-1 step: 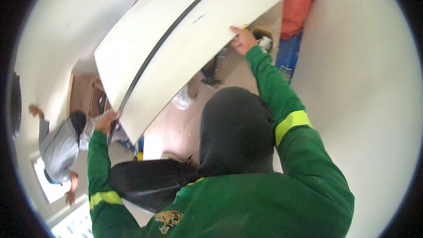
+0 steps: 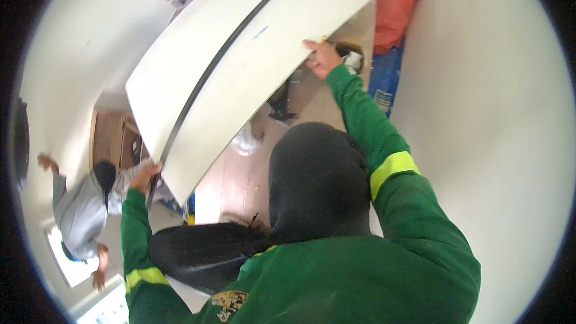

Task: The person marks a line on a large white board, then uses a metal straightedge and a utility knife to score and cut the board. Another person assists by holding the board steady during the cutting process.

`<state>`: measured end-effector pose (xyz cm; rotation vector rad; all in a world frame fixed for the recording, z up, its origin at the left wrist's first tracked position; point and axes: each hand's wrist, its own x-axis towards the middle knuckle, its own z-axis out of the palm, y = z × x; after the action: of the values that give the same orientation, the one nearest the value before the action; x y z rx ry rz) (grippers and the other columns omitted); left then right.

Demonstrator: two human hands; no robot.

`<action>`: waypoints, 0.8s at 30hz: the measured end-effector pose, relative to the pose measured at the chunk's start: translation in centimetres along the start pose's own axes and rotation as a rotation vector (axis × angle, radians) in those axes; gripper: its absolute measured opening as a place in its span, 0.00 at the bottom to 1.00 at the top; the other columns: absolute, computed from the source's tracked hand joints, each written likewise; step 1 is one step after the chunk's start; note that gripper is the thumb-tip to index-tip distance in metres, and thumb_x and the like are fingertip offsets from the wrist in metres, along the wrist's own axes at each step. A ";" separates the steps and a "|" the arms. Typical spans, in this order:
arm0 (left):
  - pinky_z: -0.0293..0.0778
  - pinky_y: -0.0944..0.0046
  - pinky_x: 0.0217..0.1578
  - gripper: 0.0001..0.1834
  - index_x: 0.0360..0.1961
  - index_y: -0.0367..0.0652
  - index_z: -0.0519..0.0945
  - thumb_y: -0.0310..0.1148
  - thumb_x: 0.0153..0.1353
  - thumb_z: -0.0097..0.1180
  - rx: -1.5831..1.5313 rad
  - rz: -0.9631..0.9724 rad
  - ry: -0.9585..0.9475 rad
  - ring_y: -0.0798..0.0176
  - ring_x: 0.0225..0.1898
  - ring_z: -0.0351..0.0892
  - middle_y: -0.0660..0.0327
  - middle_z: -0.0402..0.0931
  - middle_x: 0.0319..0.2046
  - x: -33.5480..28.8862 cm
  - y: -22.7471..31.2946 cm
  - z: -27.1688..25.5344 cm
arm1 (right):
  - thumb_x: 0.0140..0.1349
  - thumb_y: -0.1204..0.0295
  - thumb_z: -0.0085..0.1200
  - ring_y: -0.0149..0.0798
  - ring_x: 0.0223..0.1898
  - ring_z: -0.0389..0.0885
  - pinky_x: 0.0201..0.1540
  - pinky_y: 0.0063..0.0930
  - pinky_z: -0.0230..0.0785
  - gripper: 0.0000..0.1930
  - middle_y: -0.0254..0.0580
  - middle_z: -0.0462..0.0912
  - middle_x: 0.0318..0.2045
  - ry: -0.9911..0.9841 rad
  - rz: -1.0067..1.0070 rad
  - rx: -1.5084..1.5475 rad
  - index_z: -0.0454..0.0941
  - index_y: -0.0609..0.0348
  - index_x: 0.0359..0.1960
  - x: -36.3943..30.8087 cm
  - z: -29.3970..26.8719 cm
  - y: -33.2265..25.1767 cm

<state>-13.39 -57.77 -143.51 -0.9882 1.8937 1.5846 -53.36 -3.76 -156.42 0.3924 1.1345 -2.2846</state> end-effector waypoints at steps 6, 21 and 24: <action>0.69 0.67 0.21 0.22 0.36 0.46 0.77 0.52 0.61 0.73 -0.159 -0.109 0.097 0.68 0.19 0.73 0.66 0.75 0.24 -0.4 -5.0 0.5 | 0.66 0.75 0.62 0.24 0.24 0.68 0.19 0.21 0.53 0.10 0.32 0.80 0.34 -0.158 -0.132 -0.032 0.79 0.59 0.48 0.0 2.2 -0.7; 0.67 0.74 0.20 0.25 0.45 0.46 0.83 0.58 0.65 0.68 -0.201 -0.140 0.030 0.74 0.19 0.73 0.68 0.82 0.28 -5.5 8.4 3.0 | 0.63 0.60 0.67 0.34 0.19 0.60 0.22 0.34 0.53 0.16 0.37 0.66 0.25 -0.165 -0.213 -0.250 0.71 0.51 0.36 18.8 5.3 -11.3; 0.80 0.73 0.24 0.24 0.52 0.43 0.83 0.51 0.67 0.68 -0.329 -0.177 0.085 0.70 0.27 0.85 0.64 0.88 0.36 -7.4 11.6 4.8 | 0.65 0.50 0.64 0.33 0.24 0.61 0.25 0.32 0.54 0.19 0.35 0.67 0.30 -0.063 -0.257 -0.263 0.75 0.48 0.45 18.8 6.7 -12.3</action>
<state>-18.19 -50.69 -131.74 -1.3403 1.5751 1.8052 -75.89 -9.61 -153.60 0.0746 1.5025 -2.2994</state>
